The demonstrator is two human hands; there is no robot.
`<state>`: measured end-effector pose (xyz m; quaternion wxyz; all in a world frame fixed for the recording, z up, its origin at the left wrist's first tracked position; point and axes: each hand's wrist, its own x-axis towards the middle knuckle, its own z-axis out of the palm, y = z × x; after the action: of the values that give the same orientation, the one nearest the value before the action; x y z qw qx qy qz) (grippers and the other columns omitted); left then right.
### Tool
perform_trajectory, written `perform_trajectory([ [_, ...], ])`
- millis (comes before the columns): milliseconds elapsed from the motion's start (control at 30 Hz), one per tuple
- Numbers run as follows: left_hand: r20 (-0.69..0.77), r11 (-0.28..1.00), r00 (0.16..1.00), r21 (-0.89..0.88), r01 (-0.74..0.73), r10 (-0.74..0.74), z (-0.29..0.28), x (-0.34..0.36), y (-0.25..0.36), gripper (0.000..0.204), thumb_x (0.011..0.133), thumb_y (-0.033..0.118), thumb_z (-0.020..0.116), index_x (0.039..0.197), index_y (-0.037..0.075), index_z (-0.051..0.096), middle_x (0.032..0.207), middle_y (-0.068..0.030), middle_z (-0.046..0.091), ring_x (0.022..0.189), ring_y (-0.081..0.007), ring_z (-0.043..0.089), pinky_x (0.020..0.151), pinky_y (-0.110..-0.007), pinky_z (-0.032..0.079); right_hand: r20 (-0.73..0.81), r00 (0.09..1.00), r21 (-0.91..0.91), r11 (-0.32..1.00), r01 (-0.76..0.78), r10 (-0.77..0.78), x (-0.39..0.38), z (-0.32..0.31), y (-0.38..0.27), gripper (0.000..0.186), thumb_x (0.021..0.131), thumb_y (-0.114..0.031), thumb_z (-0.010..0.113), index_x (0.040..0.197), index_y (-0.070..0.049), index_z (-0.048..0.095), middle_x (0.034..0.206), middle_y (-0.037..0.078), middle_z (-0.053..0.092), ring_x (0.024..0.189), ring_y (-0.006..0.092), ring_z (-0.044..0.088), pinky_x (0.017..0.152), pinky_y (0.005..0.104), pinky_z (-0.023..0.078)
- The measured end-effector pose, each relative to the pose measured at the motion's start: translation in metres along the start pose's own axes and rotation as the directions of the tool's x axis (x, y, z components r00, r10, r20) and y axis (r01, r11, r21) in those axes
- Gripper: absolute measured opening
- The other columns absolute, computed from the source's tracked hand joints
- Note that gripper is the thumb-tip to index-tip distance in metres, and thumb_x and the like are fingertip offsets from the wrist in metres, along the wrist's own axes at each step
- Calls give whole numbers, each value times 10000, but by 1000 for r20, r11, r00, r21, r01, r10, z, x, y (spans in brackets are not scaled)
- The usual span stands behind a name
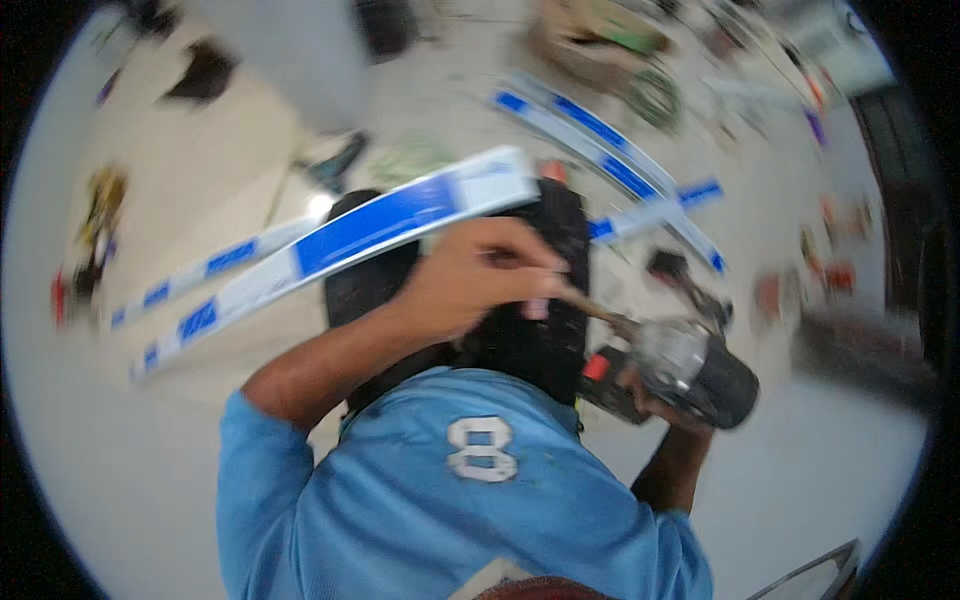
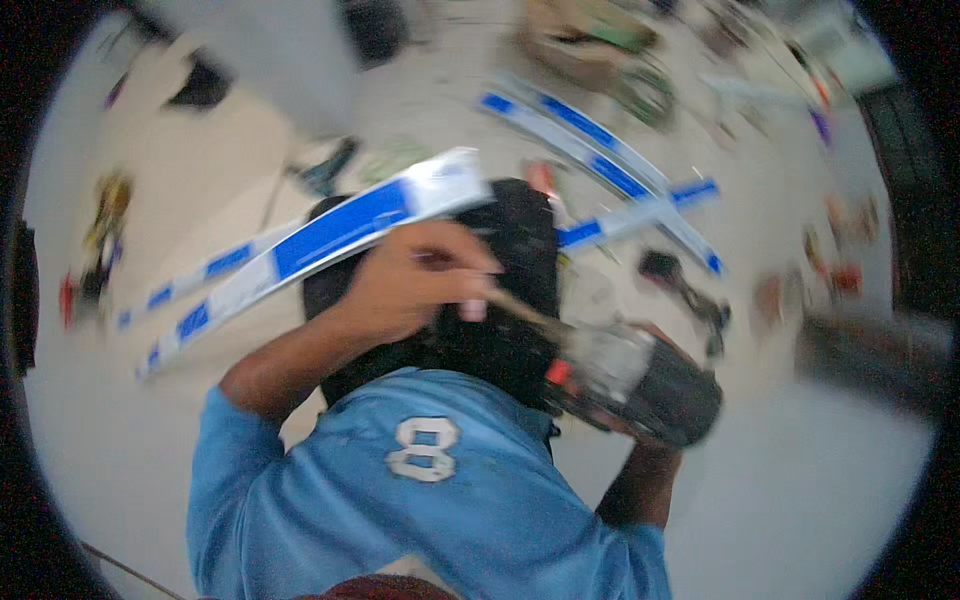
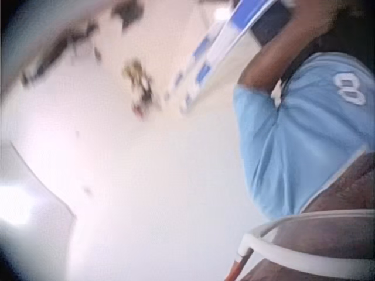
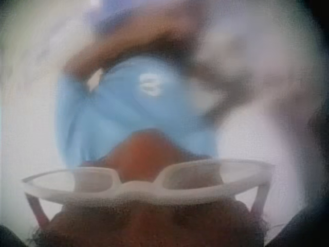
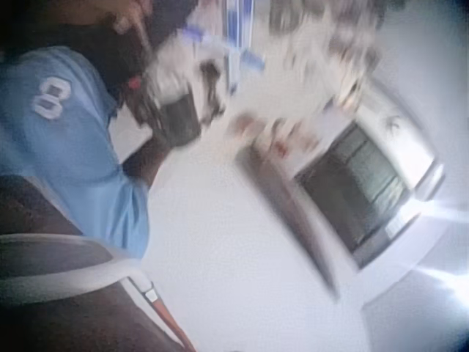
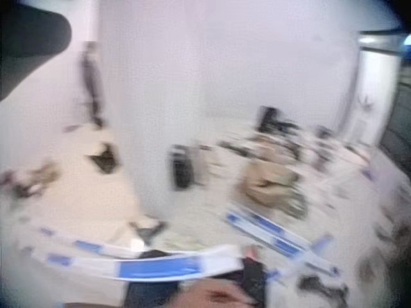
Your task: The person sits on the floor and uses a cordless drill to make holes in aluminum profiles. They mark the profiles with a marker, position the drill, and create holes at marked spots. The person handles multiple aluminum profiles and uses a drill throughout the task.
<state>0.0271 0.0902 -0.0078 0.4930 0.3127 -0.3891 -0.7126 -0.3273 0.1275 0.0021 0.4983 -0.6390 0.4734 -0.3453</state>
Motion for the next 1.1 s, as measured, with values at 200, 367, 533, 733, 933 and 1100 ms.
perform_trajectory([
  [200, 105, 982, 994, -182, 53, -34, 8, 1, -6, 192, 943, -26, 791, 1129, -43, 750, 1082, -195, 695, 805, -272, 759, 687, -411, 678, 7, 1000, 155, 988, 26, -28, -15, -1, 3, 840, 633, -251, 1054, 1358, 3, 715, 1270, 164, 763, 1152, 258, 757, 995, 419, 623],
  [367, 65, 991, 997, 130, 36, -44, 7, -3, 0, 257, 990, 186, 835, 1164, 17, 749, 1122, -183, 671, 769, -220, 734, 644, -369, 648, 79, 994, 173, 983, 65, -79, -7, 5, -5, 888, 608, -277, 1075, 1378, -18, 717, 1301, 180, 756, 1219, 284, 741, 1046, 438, 601],
  [533, 67, 983, 995, 171, 64, -76, 19, -5, 10, 256, 1025, 240, 808, 1109, 10, 735, 1053, -145, 683, 685, -183, 695, 593, -335, 631, 128, 990, 415, 910, 4, -63, -9, 8, 10, 862, 652, -259, 1046, 1405, -19, 701, 1339, 170, 751, 1267, 287, 719, 1117, 458, 554],
  [733, 59, 974, 977, 102, 200, -207, 18, 5, 7, 313, 1022, 309, 813, 1084, 26, 696, 965, -94, 685, 618, -147, 639, 525, -300, 580, 113, 993, 282, 959, 5, -38, -16, 4, 10, 925, 684, -204, 1031, 1491, -5, 625, 1382, 147, 734, 1297, 256, 701, 1167, 424, 508],
  [933, -4, 967, 968, -35, 251, -252, 50, 13, -8, 604, 1002, 425, 814, 1361, -36, 663, 894, -97, 675, 743, -176, 695, 604, -353, 599, 34, 995, 237, 968, 86, -96, -13, 3, -10, 895, 718, -235, 991, 1496, -17, 606, 1401, 151, 719, 1329, 251, 691, 1157, 401, 513],
  [1100, 42, 560, 974, 812, -164, 224, 9, 4, 23, 913, 908, 437, 871, 1591, -24, 480, 1190, -145, 650, 1073, -272, 682, 978, -436, 580, -295, 956, 86, 996, 35, -8, -28, -6, 5, 933, 741, -241, 963, 1551, -36, 546, 1445, 159, 685, 1336, 253, 690, 1135, 378, 525],
])
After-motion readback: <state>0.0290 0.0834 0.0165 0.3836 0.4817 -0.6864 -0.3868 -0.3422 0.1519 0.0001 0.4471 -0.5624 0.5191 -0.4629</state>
